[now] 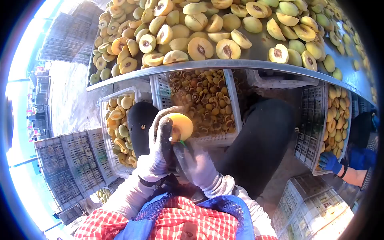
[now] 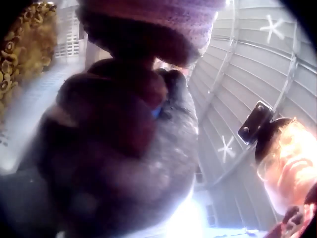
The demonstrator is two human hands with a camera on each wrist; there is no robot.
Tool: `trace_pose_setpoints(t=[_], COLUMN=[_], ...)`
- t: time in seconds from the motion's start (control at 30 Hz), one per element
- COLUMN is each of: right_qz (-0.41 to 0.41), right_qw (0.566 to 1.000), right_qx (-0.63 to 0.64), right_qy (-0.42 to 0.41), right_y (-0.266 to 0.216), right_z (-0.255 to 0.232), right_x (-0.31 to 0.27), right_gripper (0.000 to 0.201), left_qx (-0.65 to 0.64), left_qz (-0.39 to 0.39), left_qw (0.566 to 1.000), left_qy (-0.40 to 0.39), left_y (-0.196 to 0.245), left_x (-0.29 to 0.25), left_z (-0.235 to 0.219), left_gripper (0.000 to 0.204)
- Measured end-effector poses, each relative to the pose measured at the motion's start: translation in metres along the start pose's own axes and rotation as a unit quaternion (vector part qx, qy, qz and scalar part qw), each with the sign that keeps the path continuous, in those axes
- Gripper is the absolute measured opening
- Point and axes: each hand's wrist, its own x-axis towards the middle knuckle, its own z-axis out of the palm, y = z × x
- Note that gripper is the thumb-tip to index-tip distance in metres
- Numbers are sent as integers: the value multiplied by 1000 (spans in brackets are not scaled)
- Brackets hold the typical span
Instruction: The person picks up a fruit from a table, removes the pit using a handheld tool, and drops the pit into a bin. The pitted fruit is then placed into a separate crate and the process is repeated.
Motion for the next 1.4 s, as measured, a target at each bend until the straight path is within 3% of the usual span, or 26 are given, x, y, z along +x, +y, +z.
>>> trace_pose_setpoints(t=[0.03, 0.07, 0.13, 0.2, 0.23, 0.3, 0.33, 0.37, 0.4, 0.43, 0.47, 0.5, 0.53, 0.6, 0.67, 0.7, 0.77, 0.8, 0.87, 0.9, 0.93, 1.0, 1.1, 1.2, 1.33, 1.4], right_qz=[192, 371, 370, 370, 310, 312, 312, 301, 327, 340, 352, 351, 354, 374, 420, 444, 353, 381, 392, 395, 391, 379, 449, 465, 449, 411], right_qw=[961, 847, 688, 542, 549, 535, 527, 534, 602, 609, 616, 641, 681, 692, 716, 662, 841, 800, 814, 820, 815, 805, 764, 810, 796, 776], right_qx=[185, 355, 583, 720, 731, 743, 750, 749, 702, 694, 685, 665, 626, 603, 545, 593, 396, 449, 423, 410, 425, 454, 460, 357, 401, 477], right_qy=[-71, -138, -224, -226, -260, -254, -249, -253, -194, -178, -162, -154, -139, -129, -115, -115, -109, -113, -69, -47, -44, -45, 44, 29, 67, 32], right_y=[-10, -15, 12, 15, 18, 23, 27, 36, 42, 46, 49, 54, 53, 52, 46, 53, 63, 54, 49, 49, 50, 51, 33, 33, 51, 69], right_z=[-7, -12, -9, -4, -1, -4, -6, -6, -8, -10, -12, -12, -13, -12, -7, -6, -7, -14, -17, -17, -17, -18, -12, -15, -14, -22], right_x=[-4, -9, -23, -26, -23, -19, -17, -13, -16, -15, -12, -10, -7, 0, 5, 4, 4, 9, 13, 14, 15, 19, 31, 31, 28, 22], right_gripper=[34, 39, 50, 49, 47, 47, 48, 50, 51, 50, 49, 50, 48, 44, 37, 27, 39, 40, 41, 41, 41, 39, 22, 26, 29, 32], left_qx=[3, -28, -89, -90, -92, -283, -269, -174, -14, 144, 343, 636, 663, 565, 470, 506, 585, 627, 610, 647, 626, 640, 679, 696, 747, 697], left_qz=[3, -15, -49, -62, -58, -152, -104, -9, 87, 135, 127, 33, -3, 76, 153, 203, 273, 293, 283, 196, 214, 245, 267, 260, 181, 199], left_qw=[1000, 998, 989, 990, 994, 941, 945, 965, 966, 939, 886, 711, 683, 767, 853, 828, 762, 722, 738, 731, 740, 718, 678, 664, 636, 688], left_qy=[-22, -51, -105, -90, 17, 106, 157, 197, 241, 280, 285, 299, 306, 295, 169, 132, 49, 3, -59, -96, -123, -123, -89, -83, -74, -45], left_y=[-2, -4, -6, -26, -60, -58, -55, -46, -39, -37, -39, -42, -54, -42, 5, 18, 30, 32, 22, 34, 28, 29, 38, 43, 50, 48], left_x=[0, -2, -5, -9, -13, -13, -13, -14, -13, -11, -6, -6, -1, 17, 60, 81, 127, 148, 185, 191, 202, 206, 195, 195, 201, 199], left_z=[-2, -4, -8, -11, -17, -37, -55, -81, -112, -147, -182, -209, -227, -205, -98, -68, -35, -26, -21, -16, -24, -30, -19, 1, 32, 33], left_gripper=[48, 48, 48, 50, 48, 37, 35, 34, 33, 32, 39, 47, 55, 58, 59, 58, 57, 56, 53, 47, 43, 42, 48, 56, 60, 49])
